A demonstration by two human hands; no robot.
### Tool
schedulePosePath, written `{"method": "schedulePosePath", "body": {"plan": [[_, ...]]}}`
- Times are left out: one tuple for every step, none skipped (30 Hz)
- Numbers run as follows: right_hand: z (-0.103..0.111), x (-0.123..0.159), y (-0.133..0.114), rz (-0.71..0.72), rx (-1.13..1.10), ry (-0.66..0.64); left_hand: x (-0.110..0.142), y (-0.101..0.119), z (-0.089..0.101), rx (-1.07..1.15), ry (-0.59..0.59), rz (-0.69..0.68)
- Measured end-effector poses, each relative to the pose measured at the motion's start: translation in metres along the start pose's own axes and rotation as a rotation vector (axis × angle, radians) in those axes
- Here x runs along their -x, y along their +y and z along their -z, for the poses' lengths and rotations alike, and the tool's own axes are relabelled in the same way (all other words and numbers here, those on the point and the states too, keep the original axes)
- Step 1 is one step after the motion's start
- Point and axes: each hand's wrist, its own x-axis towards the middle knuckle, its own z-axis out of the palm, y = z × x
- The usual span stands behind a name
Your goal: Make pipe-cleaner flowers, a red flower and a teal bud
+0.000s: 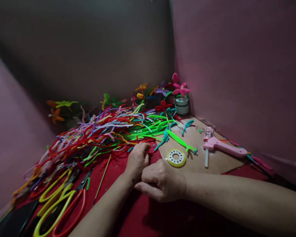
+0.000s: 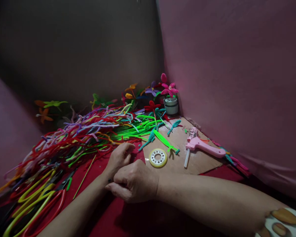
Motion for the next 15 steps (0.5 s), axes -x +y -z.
{"method": "schedulePosePath", "body": {"plan": [[0.0002, -0.0001, -0.0002, -0.001, 0.001, 0.000, 0.0000, 0.0000, 0.0004, -0.011, -0.006, -0.001], [0.0004, -0.0003, -0.0005, 0.000, -0.001, -0.001, 0.0001, 0.0002, 0.0008, -0.020, -0.013, -0.004], [0.0008, -0.0006, -0.0009, 0.001, -0.003, -0.002, 0.0001, 0.0007, 0.0013, -0.028, -0.022, -0.008], [0.0012, -0.0009, -0.0014, 0.002, -0.003, -0.002, 0.0001, 0.0012, 0.0017, -0.030, -0.030, -0.013], [0.0016, -0.0012, -0.0018, 0.003, -0.003, -0.003, 0.0000, 0.0017, 0.0020, -0.028, -0.041, -0.024], [0.0019, -0.0015, -0.0022, 0.005, -0.001, -0.004, -0.0002, 0.0023, 0.0021, -0.020, -0.056, -0.041], [0.0021, -0.0017, -0.0024, 0.009, 0.002, -0.003, -0.0006, 0.0028, 0.0021, -0.010, -0.073, -0.065], [0.0021, -0.0020, -0.0026, 0.012, 0.006, -0.003, -0.0010, 0.0034, 0.0019, 0.000, -0.091, -0.092], [0.0021, -0.0022, -0.0027, 0.016, 0.013, -0.004, -0.0016, 0.0040, 0.0016, 0.007, -0.110, -0.119], [0.0021, -0.0024, -0.0027, 0.023, 0.021, -0.006, -0.0022, 0.0048, 0.0013, 0.012, -0.129, -0.141], [0.0022, -0.0026, -0.0027, 0.031, 0.032, -0.010, -0.0029, 0.0056, 0.0010, 0.015, -0.145, -0.155], [0.0023, -0.0027, -0.0028, 0.037, 0.045, -0.014, -0.0036, 0.0064, 0.0007, 0.018, -0.157, -0.162], [0.0025, -0.0028, -0.0028, 0.043, 0.060, -0.019, -0.0043, 0.0072, 0.0005, 0.022, -0.169, -0.165], [0.0027, -0.0028, -0.0029, 0.046, 0.072, -0.022, -0.0050, 0.0078, 0.0004, 0.027, -0.184, -0.167], [0.0030, -0.0028, -0.0030, 0.047, 0.080, -0.023, -0.0056, 0.0082, 0.0004, 0.030, -0.199, -0.169]]}}
